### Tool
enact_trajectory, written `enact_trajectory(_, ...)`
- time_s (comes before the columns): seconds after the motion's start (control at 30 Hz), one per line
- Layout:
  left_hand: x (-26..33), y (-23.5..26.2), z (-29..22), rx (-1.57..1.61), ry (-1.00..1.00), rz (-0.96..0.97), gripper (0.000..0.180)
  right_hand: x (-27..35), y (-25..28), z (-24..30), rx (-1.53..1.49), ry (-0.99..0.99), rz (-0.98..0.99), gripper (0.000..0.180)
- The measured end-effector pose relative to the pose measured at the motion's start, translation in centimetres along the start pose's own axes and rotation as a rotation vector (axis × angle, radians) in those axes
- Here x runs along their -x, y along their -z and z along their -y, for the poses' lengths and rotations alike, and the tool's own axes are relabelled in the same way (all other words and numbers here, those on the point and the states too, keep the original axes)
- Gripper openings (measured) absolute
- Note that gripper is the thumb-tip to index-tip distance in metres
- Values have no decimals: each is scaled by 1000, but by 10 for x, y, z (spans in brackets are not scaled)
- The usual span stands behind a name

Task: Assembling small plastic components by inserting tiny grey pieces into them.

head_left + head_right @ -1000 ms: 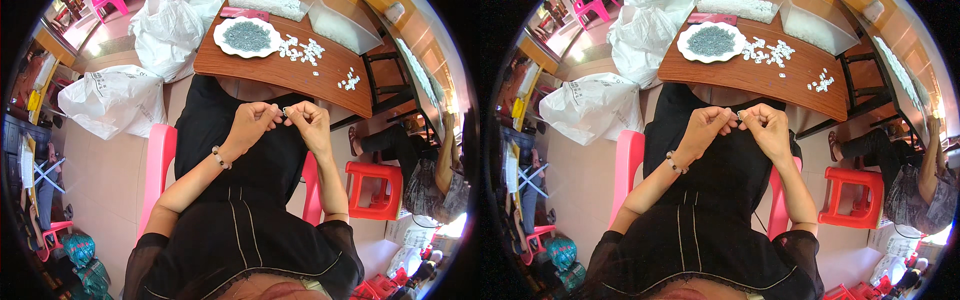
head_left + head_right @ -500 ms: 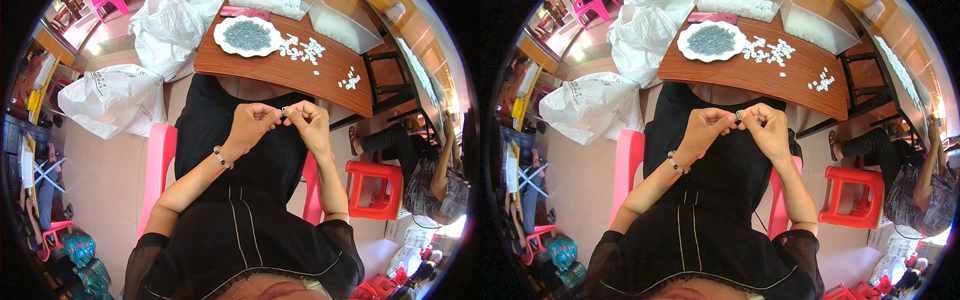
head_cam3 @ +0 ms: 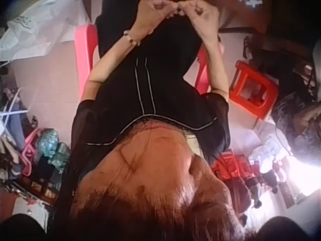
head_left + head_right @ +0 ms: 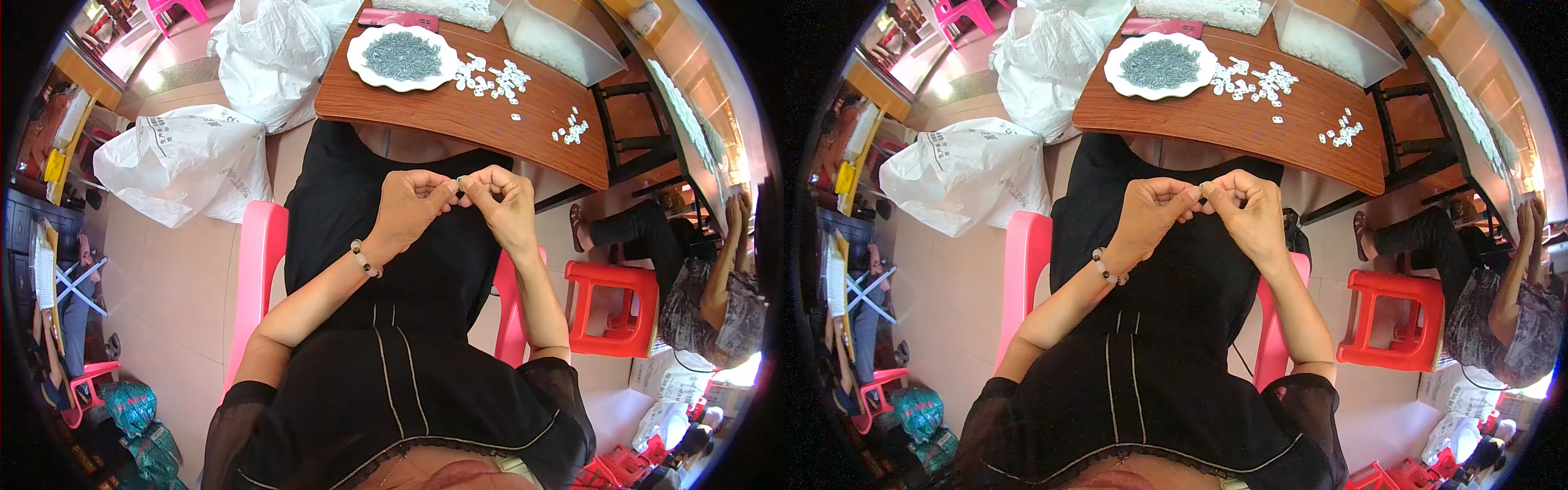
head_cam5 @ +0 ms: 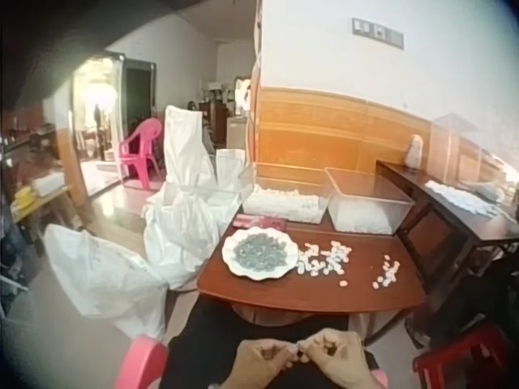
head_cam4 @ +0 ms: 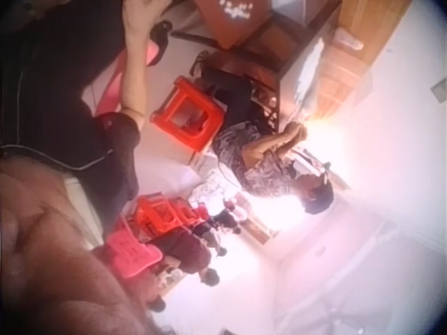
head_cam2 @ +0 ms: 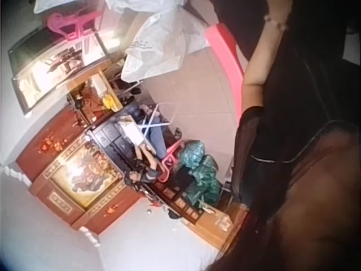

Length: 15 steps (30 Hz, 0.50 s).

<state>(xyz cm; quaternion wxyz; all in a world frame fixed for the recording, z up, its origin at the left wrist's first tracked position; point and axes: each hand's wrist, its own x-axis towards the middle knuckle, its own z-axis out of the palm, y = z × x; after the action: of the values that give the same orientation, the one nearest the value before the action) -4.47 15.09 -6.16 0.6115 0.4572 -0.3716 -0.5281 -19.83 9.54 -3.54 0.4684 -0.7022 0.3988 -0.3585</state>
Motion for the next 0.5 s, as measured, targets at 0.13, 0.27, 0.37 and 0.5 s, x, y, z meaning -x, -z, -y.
enact_trajectory(0.13,-1,0,-3,-2,25,27,19,-1,3,0,-54,-47,21,13)
enact_trajectory(0.27,-2,3,-3,2,43,67,26,-2,4,-1,-134,-20,-9,15)
enact_trajectory(0.37,-1,3,-4,81,101,69,31,-2,6,-1,-128,-30,-3,15)
enact_trajectory(0.5,-2,4,-4,117,143,63,31,-1,7,-3,-142,-36,-1,15)
